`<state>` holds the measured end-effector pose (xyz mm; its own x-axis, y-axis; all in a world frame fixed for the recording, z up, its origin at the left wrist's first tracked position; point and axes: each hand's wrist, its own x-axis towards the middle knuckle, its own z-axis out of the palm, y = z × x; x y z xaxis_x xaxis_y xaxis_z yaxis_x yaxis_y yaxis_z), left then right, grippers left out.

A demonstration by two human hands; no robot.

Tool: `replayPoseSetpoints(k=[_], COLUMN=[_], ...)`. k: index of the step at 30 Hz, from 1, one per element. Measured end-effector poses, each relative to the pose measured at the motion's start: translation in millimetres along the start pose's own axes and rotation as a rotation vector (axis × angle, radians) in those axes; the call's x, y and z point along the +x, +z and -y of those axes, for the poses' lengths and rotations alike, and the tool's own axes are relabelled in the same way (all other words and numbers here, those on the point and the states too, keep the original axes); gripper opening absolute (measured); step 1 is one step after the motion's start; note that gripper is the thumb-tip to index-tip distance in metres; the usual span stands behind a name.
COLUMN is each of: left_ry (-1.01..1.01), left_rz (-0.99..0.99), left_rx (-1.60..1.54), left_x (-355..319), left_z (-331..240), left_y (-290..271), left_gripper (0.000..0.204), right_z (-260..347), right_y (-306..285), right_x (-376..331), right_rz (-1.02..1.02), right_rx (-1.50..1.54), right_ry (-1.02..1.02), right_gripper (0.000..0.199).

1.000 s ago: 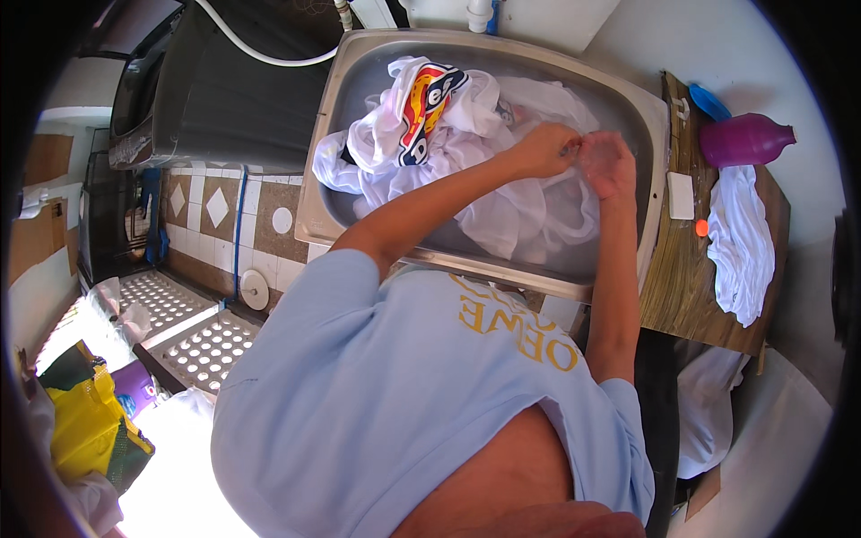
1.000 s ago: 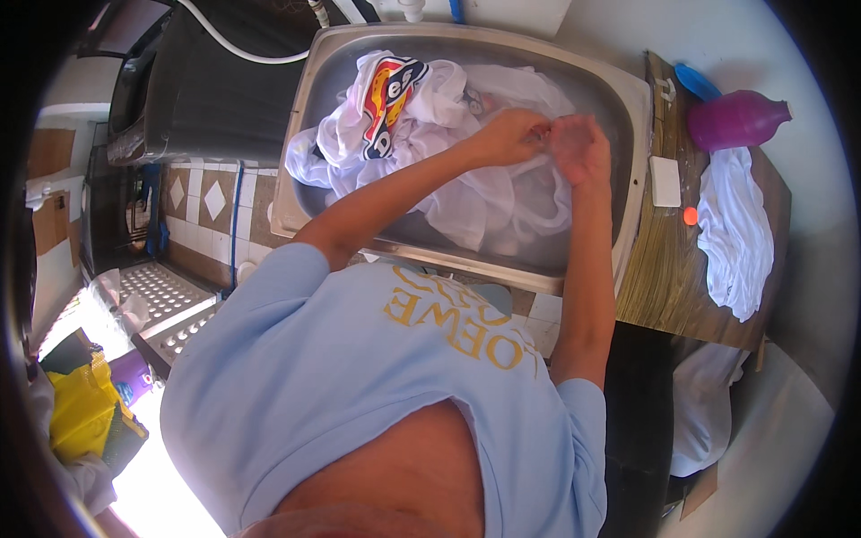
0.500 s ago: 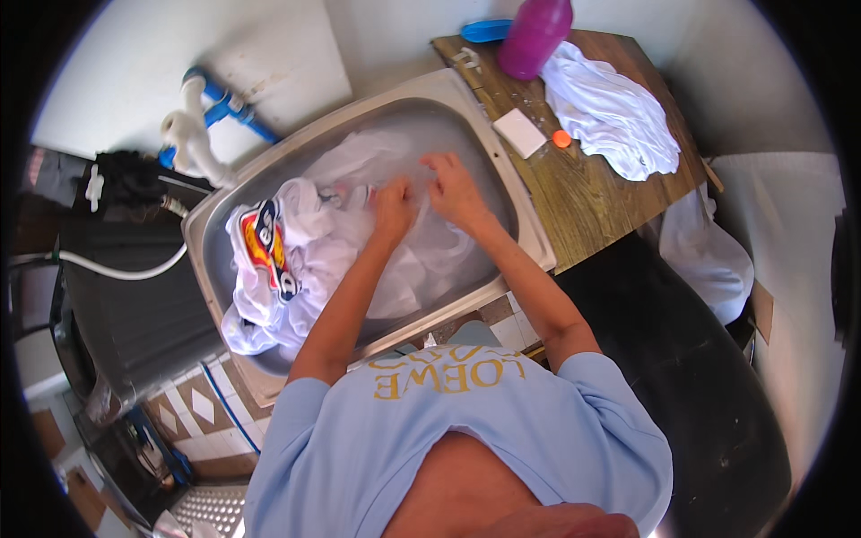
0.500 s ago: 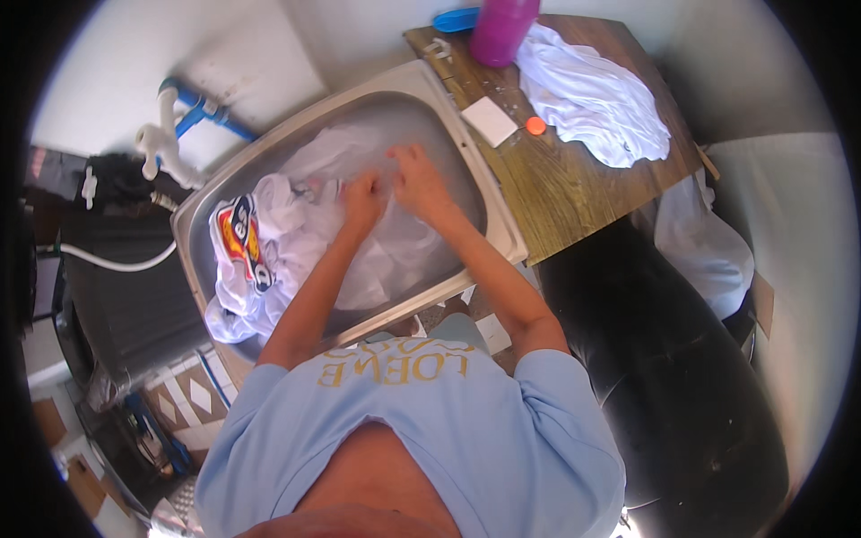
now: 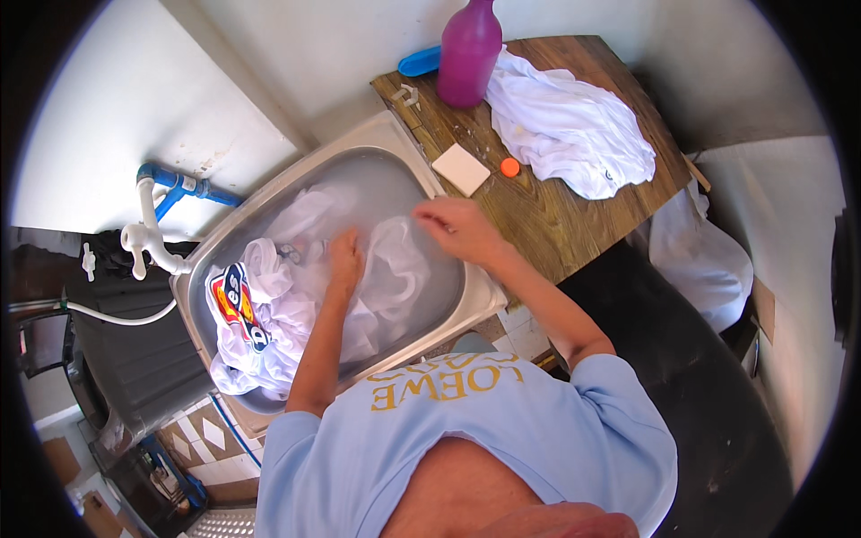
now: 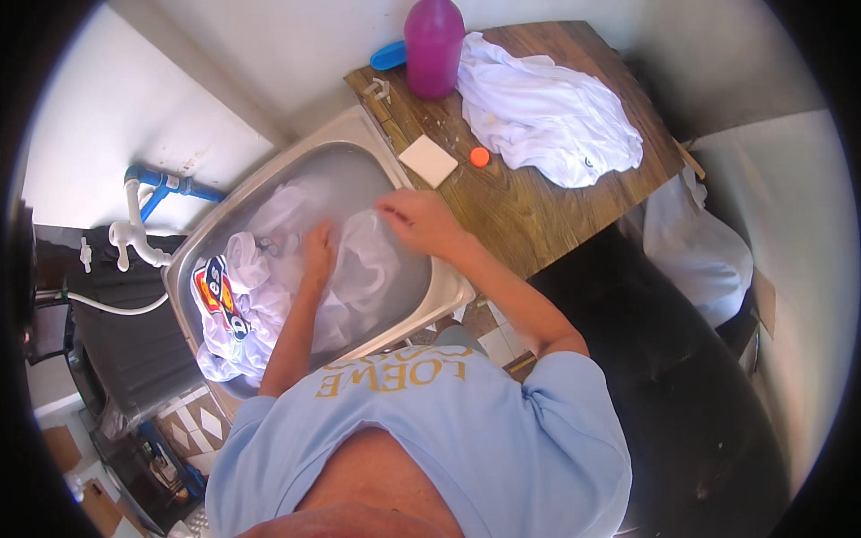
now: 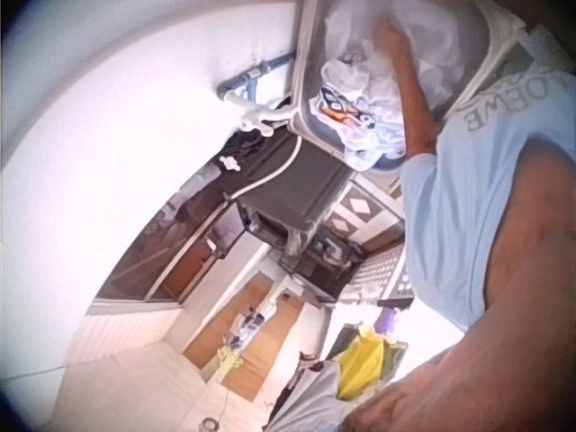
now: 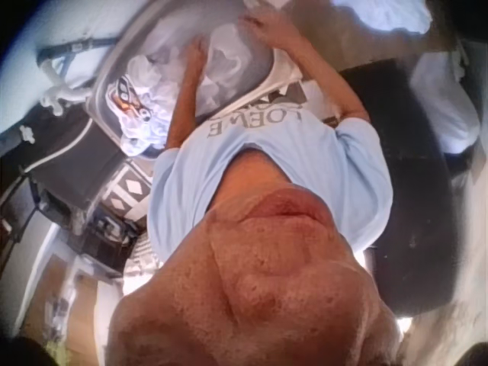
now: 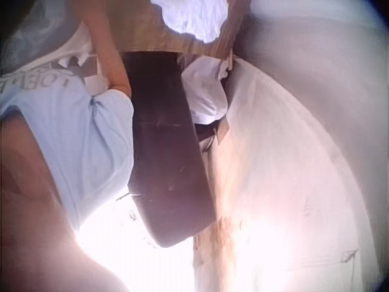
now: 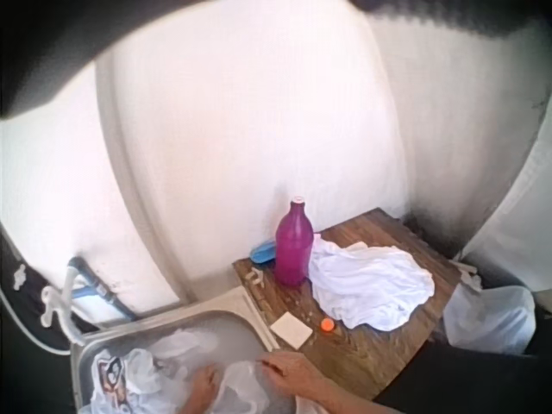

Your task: The person washes white shirts by hand in a basin, applying liquid from a purple bottle to stains and scrubbing them before rinsing.

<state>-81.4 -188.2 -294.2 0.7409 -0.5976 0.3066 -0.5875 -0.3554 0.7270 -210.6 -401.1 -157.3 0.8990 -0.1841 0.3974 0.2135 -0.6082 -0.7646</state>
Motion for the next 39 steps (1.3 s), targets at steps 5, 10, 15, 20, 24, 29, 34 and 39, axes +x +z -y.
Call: replayPoseSetpoints(k=[5,10,15,20,24,29,34,39], left_ry=[-0.026,-0.139,-0.253,-0.281,-0.322,-0.203,-0.188,-0.172], left_rz=[0.020,0.212,0.000,-0.018,0.011,0.009,0.040,0.014], left_rx=[0.111,-0.074,0.093,0.006,0.034,-0.132,-0.146,-0.122], left_x=[-64,18,-11,-9,2,-1,-4,-7], left_z=[24,0,-12,-14,-5,5,-4,-1], left_y=[38,22,-1,-8,-5,-3,-12,-7], left_gripper=[0.014,0.020,0.032,0.033,0.033,0.031,0.031,0.025], right_z=[-87,-160,-165,-161,-154,-182,-180,-156], right_y=[-128,-203,-176,-200,-197,-188,-204,-239], right_x=[-30,-3,63,76,77,53,58,65], right_rz=[-0.339,-0.046,0.054,-0.133,-0.135,-0.285,-0.317,-0.474], right_rx=[-0.107,-0.673,-0.703,-0.339,-0.360,-0.408,-0.314,-0.415], right_ry=[0.236,0.126,0.059,0.118,0.160,0.062,0.201,0.127], right_gripper=[0.028,0.043,0.018,0.017,0.018,0.020,0.023,0.019])
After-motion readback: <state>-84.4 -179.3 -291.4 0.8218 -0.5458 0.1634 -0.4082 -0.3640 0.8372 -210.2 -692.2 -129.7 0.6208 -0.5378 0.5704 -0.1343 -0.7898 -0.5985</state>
